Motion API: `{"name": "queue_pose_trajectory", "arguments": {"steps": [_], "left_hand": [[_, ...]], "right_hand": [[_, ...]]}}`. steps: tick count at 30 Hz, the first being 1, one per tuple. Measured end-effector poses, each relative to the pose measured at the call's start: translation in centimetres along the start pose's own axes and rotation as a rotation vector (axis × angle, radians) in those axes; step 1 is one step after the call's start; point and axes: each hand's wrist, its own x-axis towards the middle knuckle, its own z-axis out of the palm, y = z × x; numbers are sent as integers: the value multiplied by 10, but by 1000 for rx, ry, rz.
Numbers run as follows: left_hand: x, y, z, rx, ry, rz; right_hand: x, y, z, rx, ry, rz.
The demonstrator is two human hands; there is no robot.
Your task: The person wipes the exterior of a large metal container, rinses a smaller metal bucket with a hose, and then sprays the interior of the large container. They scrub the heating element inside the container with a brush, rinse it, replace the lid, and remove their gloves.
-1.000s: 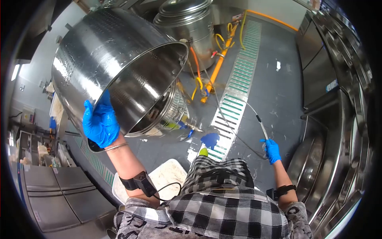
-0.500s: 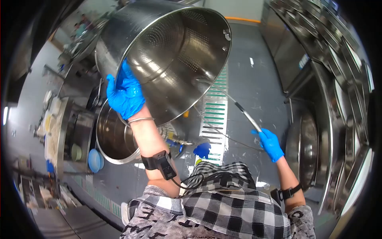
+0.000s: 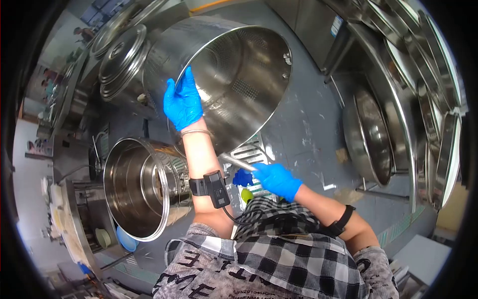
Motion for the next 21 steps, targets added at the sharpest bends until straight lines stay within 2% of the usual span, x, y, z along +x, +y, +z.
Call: {"name": "queue_pose_trajectory", "arguments": {"steps": [4, 6, 8, 11, 12, 14, 18, 21], "left_hand": [[6, -13, -18, 56, 75, -55], [7, -8, -18, 89, 82, -72], [6, -7, -16, 85, -78, -133], [4, -11, -11, 45, -101, -187], [4, -12, -10, 38, -107, -193], [6, -15, -10, 62, -107, -187], [9, -15, -10, 72, -118, -209], [10, -13, -7, 53, -117, -237]], "right_hand": [[13, 46, 40, -130, 39, 19], [24, 84, 59, -323, 61, -83], [23, 104, 53, -366, 69, -109], [13, 99, 35, -332, 79, 77], [15, 100, 40, -327, 78, 77], [19, 100, 54, -317, 32, -64], [18, 80, 56, -194, 33, -97], [20, 117, 58, -330, 11, -34]]}}
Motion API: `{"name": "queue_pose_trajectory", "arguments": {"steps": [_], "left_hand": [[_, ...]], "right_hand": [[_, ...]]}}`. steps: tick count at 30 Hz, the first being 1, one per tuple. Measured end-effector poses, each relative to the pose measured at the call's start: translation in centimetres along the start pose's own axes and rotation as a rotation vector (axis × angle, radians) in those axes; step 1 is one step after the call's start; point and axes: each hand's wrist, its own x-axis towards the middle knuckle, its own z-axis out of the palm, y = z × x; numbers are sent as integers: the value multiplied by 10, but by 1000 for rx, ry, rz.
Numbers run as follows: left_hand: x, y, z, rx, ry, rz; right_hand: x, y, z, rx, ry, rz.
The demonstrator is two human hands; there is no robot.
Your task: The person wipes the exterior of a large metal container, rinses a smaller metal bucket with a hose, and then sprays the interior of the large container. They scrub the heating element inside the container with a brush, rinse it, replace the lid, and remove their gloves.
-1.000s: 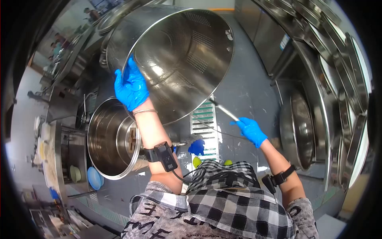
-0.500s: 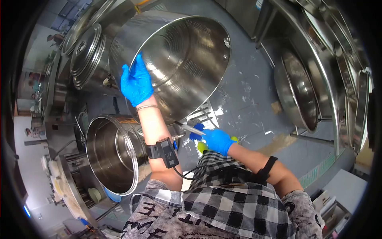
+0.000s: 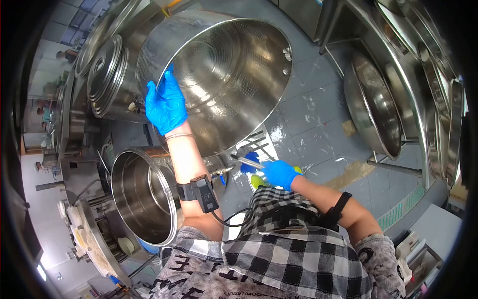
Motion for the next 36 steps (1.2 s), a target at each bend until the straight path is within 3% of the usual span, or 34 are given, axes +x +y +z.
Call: {"name": "queue_pose_trajectory", "arguments": {"steps": [4, 6, 7, 9, 10, 12, 15, 16, 17, 19, 21, 23, 27, 29, 30, 32, 36], "left_hand": [[-5, 5, 4, -28, -8, -50], [-9, -1, 5, 136, 81, 45], [-10, -2, 4, 134, 76, 49], [-12, -4, 0, 36, 150, -84], [-15, -8, -7, 103, 234, -21], [-24, -17, -8, 94, 233, -72], [-35, -29, -15, 94, 248, -84], [-38, -31, -18, 90, 272, -96], [-39, -32, -20, 88, 266, -98], [-41, -34, -20, 134, 299, -136], [-43, -36, -17, 135, 270, -138], [-45, -36, -18, 109, 305, -141], [-55, -39, -2, 79, 247, -157], [-56, -43, 4, 59, 231, -128], [-55, -42, 5, 54, 229, -127], [-56, -39, 5, 58, 249, -127], [-58, -36, 19, 53, 228, -109]], "right_hand": [[1, 32, -10, 24, -12, 232], [6, 39, -24, 138, 344, 115], [7, 29, -42, 134, 347, 111], [7, -15, -95, 635, 487, 233], [8, -28, -114, 631, 492, 225], [13, -47, -140, 950, 497, 209], [32, -55, -141, 928, 507, 84], [42, -50, -134, 420, 602, -139], [50, -50, -122, 298, 587, -93], [58, -54, -103, 77, 302, 75], [49, -54, -84, 130, 292, 24], [55, -37, -70, 128, 353, 42], [61, 5, -91, -44, 818, -177], [53, 17, -111, 584, 632, 172], [47, 22, -117, 578, 634, 171], [37, 28, -126, 1215, 553, 505], [25, 21, -133, 1244, 506, 562]]}}
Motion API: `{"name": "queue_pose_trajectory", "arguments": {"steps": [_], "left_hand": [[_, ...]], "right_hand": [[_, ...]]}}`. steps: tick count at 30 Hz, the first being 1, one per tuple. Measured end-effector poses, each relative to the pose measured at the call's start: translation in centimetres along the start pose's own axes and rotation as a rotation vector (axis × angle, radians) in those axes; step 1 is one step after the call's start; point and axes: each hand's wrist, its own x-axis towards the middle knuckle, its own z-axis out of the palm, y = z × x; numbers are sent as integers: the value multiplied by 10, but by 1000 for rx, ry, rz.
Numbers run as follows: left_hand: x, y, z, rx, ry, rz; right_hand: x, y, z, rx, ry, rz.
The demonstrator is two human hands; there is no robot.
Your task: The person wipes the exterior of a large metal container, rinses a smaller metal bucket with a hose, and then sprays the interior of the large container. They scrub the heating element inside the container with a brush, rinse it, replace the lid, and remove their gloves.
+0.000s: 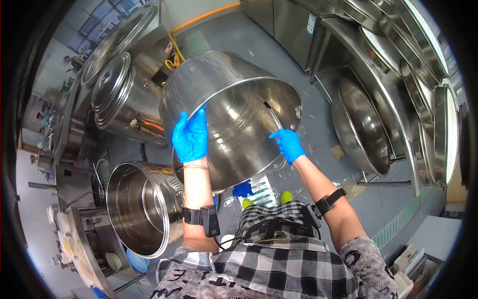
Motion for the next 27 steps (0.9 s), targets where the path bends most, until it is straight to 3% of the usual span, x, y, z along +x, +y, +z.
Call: {"name": "queue_pose_trajectory", "arguments": {"steps": [6, 12, 14, 15, 17, 21, 23, 27], "left_hand": [[-35, 10, 10, 32, 9, 92], [-66, 24, 48, 60, -164, 170], [-71, 30, 55, 64, -184, 176], [-74, 32, 59, 59, -201, 172], [-80, 35, 71, 98, -208, 166], [-95, 31, 95, 85, -230, 178], [-104, 30, 108, 119, -135, 182], [-118, 15, 123, 184, -150, 233]], "right_hand": [[-9, -15, -1, -138, 3, -155], [12, 2, 1, -248, -51, -143], [36, 29, 2, -269, -17, -251], [36, 34, 2, -267, -25, -254], [38, 42, 2, -200, -13, -41], [49, 53, 1, -85, -37, -41], [52, 50, 3, -97, -83, -168], [65, 47, 10, -39, -114, -246]]}}
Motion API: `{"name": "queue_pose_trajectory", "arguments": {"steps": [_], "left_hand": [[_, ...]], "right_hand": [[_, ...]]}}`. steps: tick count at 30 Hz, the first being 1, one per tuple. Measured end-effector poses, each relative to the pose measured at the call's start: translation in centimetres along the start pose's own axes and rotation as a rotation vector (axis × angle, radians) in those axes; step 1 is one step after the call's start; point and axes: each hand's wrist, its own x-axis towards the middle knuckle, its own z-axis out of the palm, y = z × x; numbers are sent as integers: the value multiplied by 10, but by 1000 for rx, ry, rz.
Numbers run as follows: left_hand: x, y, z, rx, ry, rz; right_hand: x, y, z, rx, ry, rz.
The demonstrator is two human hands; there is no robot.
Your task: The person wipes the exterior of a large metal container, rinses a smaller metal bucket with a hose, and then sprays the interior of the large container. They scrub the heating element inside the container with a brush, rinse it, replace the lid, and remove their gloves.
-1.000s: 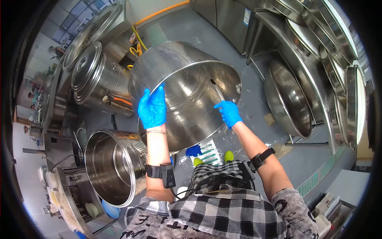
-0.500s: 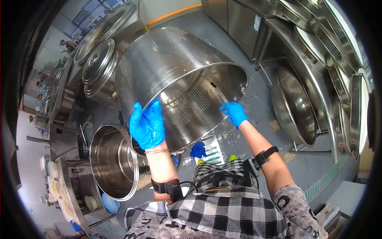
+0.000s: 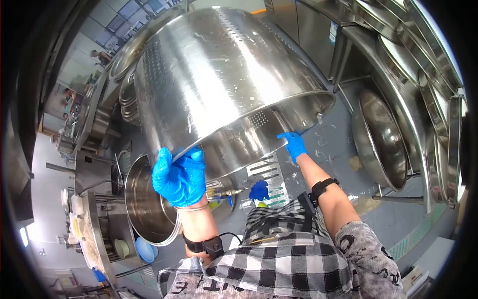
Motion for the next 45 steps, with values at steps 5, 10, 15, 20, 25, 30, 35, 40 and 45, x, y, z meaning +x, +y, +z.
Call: {"name": "queue_pose_trajectory", "arguments": {"steps": [5, 10, 15, 20, 25, 30, 35, 40, 45], "left_hand": [[-12, -8, 0, 520, -25, 381], [0, 18, 11, 184, -562, -6], [4, 41, 19, 278, -563, 36], [8, 52, 36, 245, -320, 161], [15, 80, 46, 142, -408, 94], [16, 129, 49, 136, -425, 198], [24, 219, 47, 256, -285, 372], [41, 310, -9, 323, -313, 453], [26, 364, -65, 436, 110, 392]], "right_hand": [[8, -42, 17, 153, 24, -16], [35, -78, 35, 319, 25, -39], [34, -126, 46, 210, 34, -215], [34, -156, 58, 148, -123, -97], [33, -157, 80, -11, -277, -165], [25, -150, 130, -203, -497, -205], [12, -117, 204, -786, -750, -775], [-45, -98, 232, -811, -860, -385], [-48, -74, 179, -1020, -832, -229]]}}
